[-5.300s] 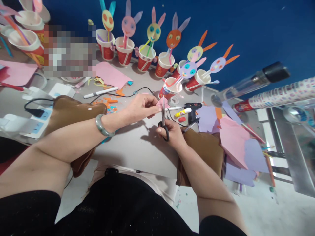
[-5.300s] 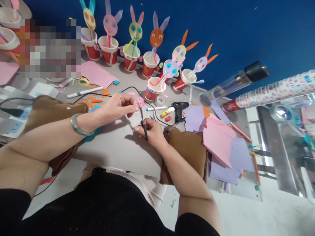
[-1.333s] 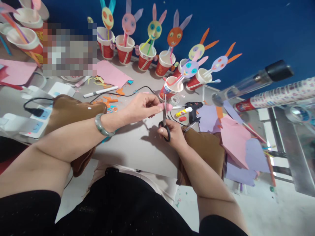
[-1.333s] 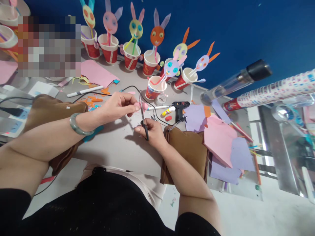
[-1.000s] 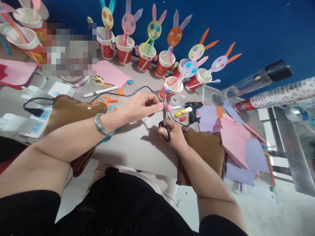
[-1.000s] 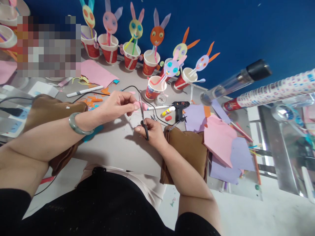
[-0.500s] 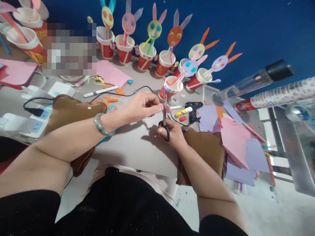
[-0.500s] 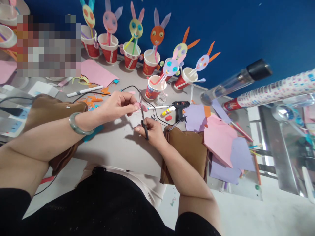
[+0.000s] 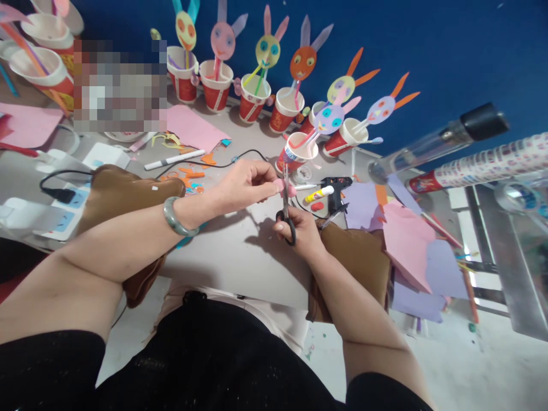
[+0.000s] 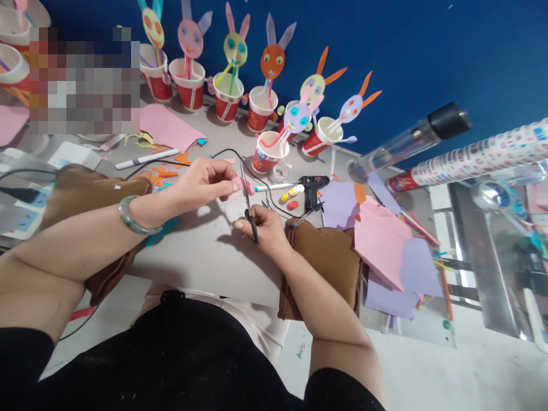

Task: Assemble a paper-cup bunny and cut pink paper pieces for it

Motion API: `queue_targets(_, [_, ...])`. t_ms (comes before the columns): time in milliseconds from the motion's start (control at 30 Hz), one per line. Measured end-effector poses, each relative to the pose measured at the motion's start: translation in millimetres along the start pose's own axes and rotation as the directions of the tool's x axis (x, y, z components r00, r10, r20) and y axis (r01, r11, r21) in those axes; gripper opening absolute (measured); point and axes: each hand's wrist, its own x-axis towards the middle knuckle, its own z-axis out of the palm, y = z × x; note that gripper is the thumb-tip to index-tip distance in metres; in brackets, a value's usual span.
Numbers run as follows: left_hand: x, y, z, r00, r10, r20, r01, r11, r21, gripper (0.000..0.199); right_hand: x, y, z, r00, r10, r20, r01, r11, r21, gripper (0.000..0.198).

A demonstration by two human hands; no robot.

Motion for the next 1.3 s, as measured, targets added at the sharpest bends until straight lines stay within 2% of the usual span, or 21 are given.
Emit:
queue_targets(467, [0.5, 1.0, -0.8, 0.999, 0.031, -0.032, -0.031, 0.999, 0.007, 0.019, -0.8, 0.6, -0.8, 1.0, 0.019, 0.003, -0.019, 1.0, -0.014, 0.06])
queue_targets(833, [1.9, -1.1, -0.8, 1.0, 0.005, -0.003, -0.005, 1.0, 0.016, 0.02, 0.6, 0.8, 0.7, 1.0, 0.021, 0.001, -0.021, 1.0, 0.007, 0.06])
queue_targets(1300, [1.6, -1.5, -1.5, 0.999, 0.029, -0.02, -0.029, 0.999, 0.015, 0.021, -0.4, -1.6, -0.4, 0.999, 0.052, -0.003, -0.052, 0.999, -0.011, 0.063])
